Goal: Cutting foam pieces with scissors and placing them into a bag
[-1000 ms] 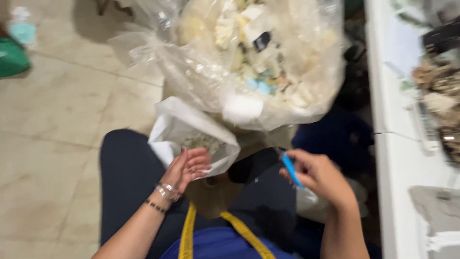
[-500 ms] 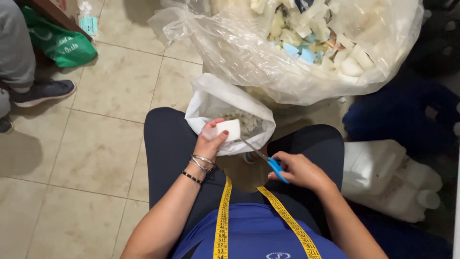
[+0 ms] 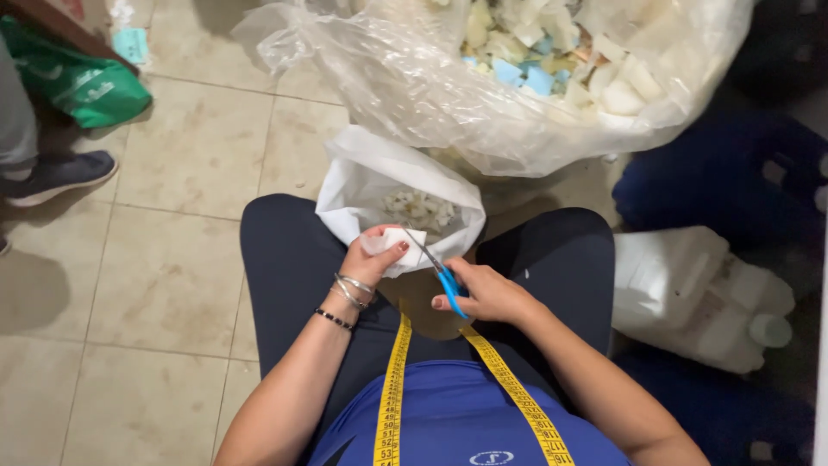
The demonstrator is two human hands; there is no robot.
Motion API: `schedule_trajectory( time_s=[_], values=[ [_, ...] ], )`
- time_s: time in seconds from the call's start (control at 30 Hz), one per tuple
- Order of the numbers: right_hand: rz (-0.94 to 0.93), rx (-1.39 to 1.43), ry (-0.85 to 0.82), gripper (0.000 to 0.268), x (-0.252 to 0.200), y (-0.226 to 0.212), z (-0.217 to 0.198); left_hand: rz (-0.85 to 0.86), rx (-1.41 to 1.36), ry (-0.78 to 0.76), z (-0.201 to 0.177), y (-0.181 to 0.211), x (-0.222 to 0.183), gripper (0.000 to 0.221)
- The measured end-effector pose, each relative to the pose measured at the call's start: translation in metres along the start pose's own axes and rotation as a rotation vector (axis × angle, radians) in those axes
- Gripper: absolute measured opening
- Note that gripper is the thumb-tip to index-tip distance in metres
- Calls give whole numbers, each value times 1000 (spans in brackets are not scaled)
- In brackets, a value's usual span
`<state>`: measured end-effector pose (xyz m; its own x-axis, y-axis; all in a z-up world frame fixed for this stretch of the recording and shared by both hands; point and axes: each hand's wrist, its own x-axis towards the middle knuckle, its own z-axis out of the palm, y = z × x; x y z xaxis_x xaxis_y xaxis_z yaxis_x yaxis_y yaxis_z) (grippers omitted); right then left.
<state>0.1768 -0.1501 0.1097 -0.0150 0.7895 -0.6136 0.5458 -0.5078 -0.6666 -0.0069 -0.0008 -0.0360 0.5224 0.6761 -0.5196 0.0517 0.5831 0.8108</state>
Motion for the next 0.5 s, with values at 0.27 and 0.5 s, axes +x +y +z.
schedule_trajectory(
  time_s=[0.27,0.5],
  values=[
    [-49,272,127,39,25,24,19,33,-10,93,5,16,-3,47],
    [-145,400,12,46,18,20,20,53,-113,242,-18,-9,19,51]
  ],
)
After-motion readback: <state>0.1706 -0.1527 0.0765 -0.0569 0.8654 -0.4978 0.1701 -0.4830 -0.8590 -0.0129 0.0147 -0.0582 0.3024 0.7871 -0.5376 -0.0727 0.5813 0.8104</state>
